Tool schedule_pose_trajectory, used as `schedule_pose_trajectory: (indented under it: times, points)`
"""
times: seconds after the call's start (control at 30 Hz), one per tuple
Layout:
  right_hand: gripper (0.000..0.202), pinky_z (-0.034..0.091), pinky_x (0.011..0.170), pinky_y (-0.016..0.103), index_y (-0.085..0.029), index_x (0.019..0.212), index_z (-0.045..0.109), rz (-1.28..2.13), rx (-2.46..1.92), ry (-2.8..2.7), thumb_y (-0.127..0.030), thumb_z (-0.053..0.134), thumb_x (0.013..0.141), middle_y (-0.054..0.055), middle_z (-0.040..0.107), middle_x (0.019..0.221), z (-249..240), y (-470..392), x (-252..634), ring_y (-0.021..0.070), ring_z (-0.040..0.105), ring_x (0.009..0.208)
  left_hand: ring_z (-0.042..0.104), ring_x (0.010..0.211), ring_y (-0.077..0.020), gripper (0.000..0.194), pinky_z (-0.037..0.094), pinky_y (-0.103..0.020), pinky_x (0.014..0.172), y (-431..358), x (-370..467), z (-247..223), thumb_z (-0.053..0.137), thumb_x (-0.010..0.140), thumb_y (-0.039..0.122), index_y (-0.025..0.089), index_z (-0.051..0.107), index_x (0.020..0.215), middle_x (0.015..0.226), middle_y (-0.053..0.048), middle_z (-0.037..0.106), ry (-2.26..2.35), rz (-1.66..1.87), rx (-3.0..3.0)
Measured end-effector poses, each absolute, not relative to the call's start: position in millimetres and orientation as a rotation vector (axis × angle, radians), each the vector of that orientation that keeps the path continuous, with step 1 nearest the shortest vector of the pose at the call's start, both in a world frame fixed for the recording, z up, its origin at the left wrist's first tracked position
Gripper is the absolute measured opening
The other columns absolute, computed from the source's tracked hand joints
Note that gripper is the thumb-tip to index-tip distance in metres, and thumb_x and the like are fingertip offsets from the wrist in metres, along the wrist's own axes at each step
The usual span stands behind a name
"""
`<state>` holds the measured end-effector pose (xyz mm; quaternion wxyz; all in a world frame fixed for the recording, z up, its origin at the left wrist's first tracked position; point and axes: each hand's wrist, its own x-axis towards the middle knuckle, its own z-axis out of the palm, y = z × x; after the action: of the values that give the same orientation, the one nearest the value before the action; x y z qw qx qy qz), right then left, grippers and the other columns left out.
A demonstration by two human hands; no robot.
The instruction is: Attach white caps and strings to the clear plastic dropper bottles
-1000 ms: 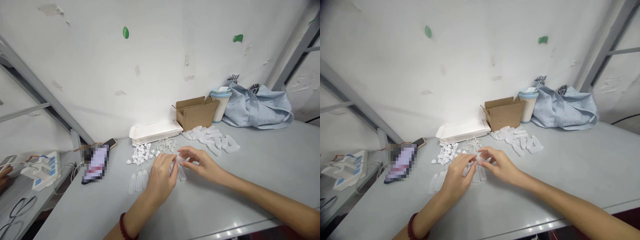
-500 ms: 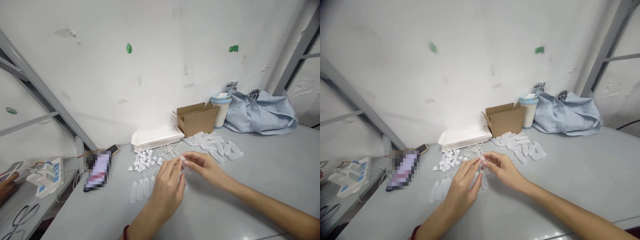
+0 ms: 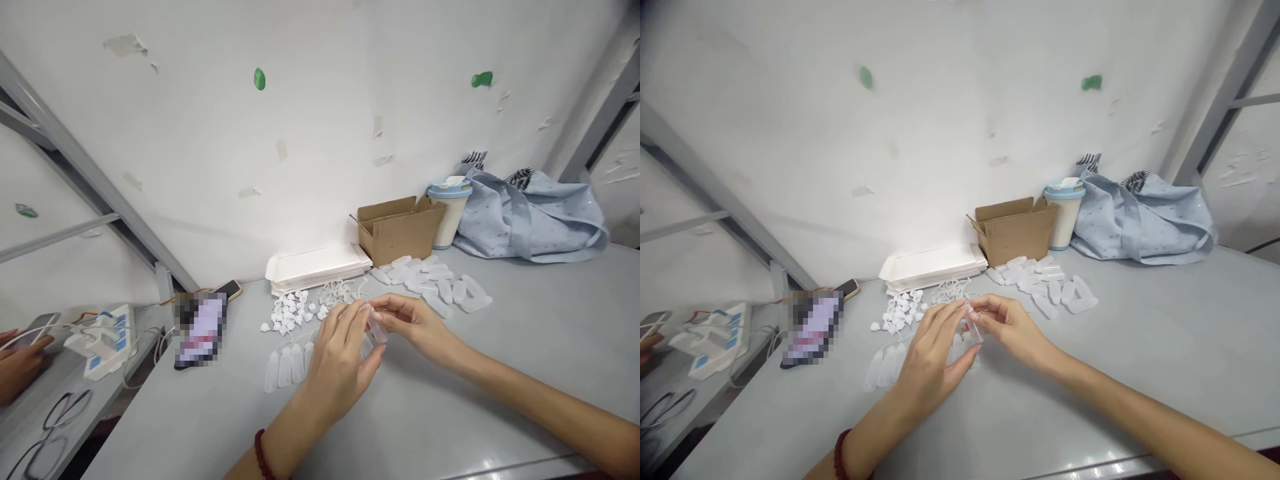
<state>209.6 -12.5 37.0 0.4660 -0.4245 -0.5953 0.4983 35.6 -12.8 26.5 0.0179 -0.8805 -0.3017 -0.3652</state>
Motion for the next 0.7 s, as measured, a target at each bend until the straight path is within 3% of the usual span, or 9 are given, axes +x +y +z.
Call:
schedule_pose_trajectory:
  times: [0.47, 0.7]
  points:
    - [0.025, 0.051, 0.078, 0.034, -0.016, 0.085, 0.064, 1.364, -0.999, -1.318, -0.039, 0.066, 0.075, 0.006, 0.07, 0.084, 33, -9, 217, 0.0196, 0.066, 0.083, 0.05, 0.112, -0.0282, 0.045, 0.046, -0.049, 0.092, -9, 44, 20, 0.058, 0.08, 0.014, 0.016, 0.046, 0.123, 0.118, -0.013, 0.058, -0.941, -1.203, -2.73]
    - [0.017, 0.049, 0.061, 0.026, -0.015, 0.076, 0.066, 1.323, -1.224, -1.636, -0.031, 0.061, 0.075, 0.002, 0.065, 0.069, 37, 4, 236, 0.0144, 0.061, 0.066, 0.046, 0.112, -0.0311, 0.048, 0.045, -0.051, 0.09, -8, 44, 21, 0.059, 0.074, 0.012, 0.018, 0.049, 0.121, 0.117, -0.011, 0.058, -0.99, -1.051, -2.941]
